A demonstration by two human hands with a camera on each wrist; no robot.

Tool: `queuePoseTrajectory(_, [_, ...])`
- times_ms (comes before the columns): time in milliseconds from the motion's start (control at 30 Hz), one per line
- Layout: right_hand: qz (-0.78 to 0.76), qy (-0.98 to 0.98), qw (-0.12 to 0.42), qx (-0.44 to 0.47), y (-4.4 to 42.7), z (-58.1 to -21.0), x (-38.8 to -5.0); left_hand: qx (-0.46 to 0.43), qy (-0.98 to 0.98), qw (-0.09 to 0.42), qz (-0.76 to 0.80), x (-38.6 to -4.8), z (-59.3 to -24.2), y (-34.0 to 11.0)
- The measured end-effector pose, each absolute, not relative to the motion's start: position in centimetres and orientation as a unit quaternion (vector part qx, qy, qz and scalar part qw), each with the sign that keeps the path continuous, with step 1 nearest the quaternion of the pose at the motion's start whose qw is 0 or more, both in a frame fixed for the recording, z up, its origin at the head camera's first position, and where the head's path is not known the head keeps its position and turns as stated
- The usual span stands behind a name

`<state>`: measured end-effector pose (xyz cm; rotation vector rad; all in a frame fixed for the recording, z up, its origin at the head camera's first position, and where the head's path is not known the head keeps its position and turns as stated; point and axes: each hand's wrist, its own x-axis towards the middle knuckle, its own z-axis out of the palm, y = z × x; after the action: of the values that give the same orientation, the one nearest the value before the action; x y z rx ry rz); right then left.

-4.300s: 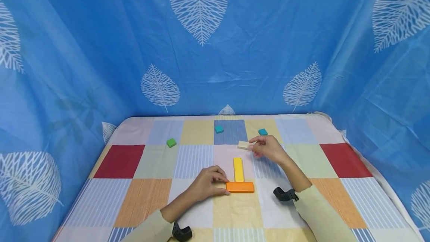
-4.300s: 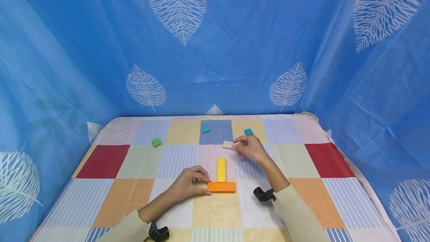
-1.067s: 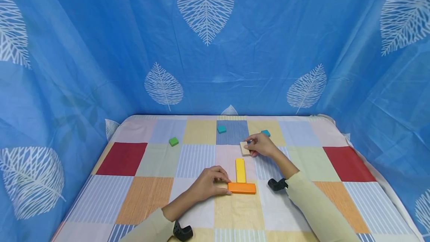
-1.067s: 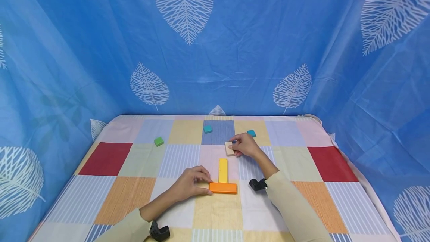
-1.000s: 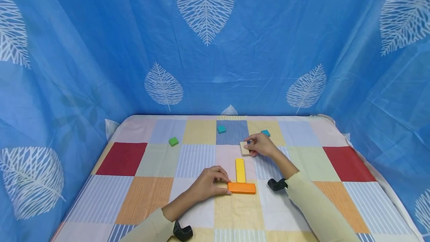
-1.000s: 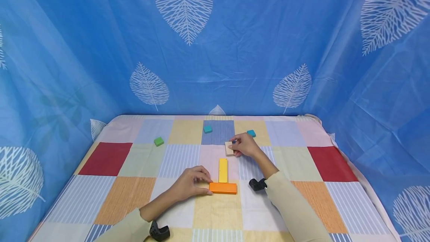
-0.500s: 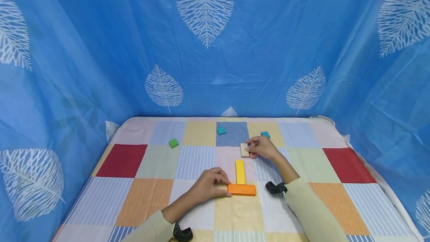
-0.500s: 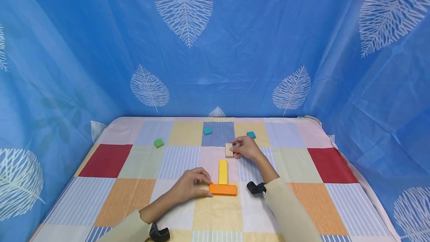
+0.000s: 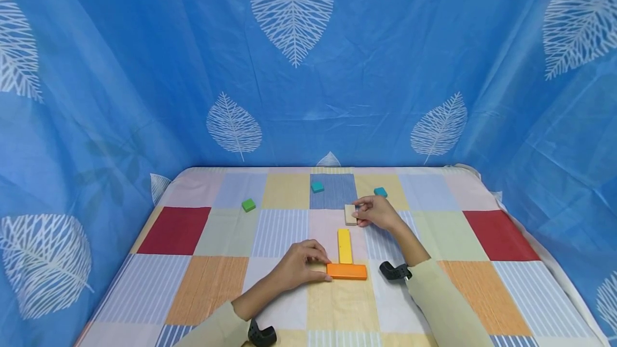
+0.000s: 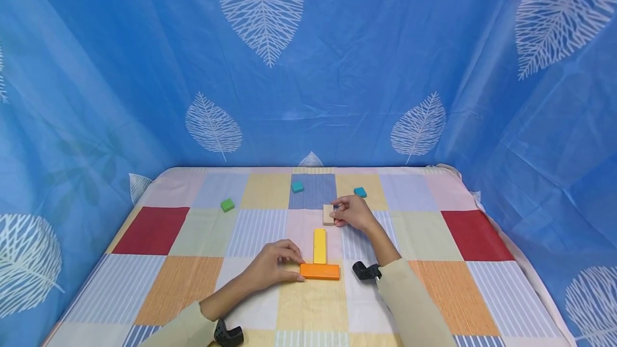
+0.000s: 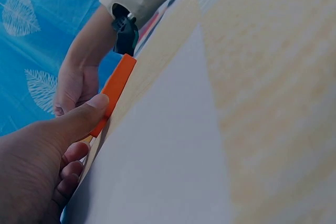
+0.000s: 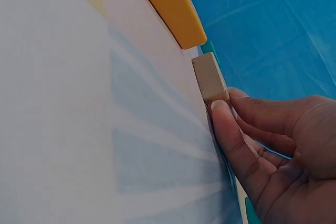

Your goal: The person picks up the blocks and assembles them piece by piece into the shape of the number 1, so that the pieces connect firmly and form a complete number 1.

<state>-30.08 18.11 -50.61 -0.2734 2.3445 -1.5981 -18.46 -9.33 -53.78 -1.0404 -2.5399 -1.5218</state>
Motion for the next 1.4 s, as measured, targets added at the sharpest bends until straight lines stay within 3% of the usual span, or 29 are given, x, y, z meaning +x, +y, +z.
queuePoseTrajectory(1400, [-0.534, 0.829, 0.139, -0.090, 16.3, -50.6, -29.3, -0.333, -0.810, 0.001, -0.483, -18.5, -53.8, -9.3])
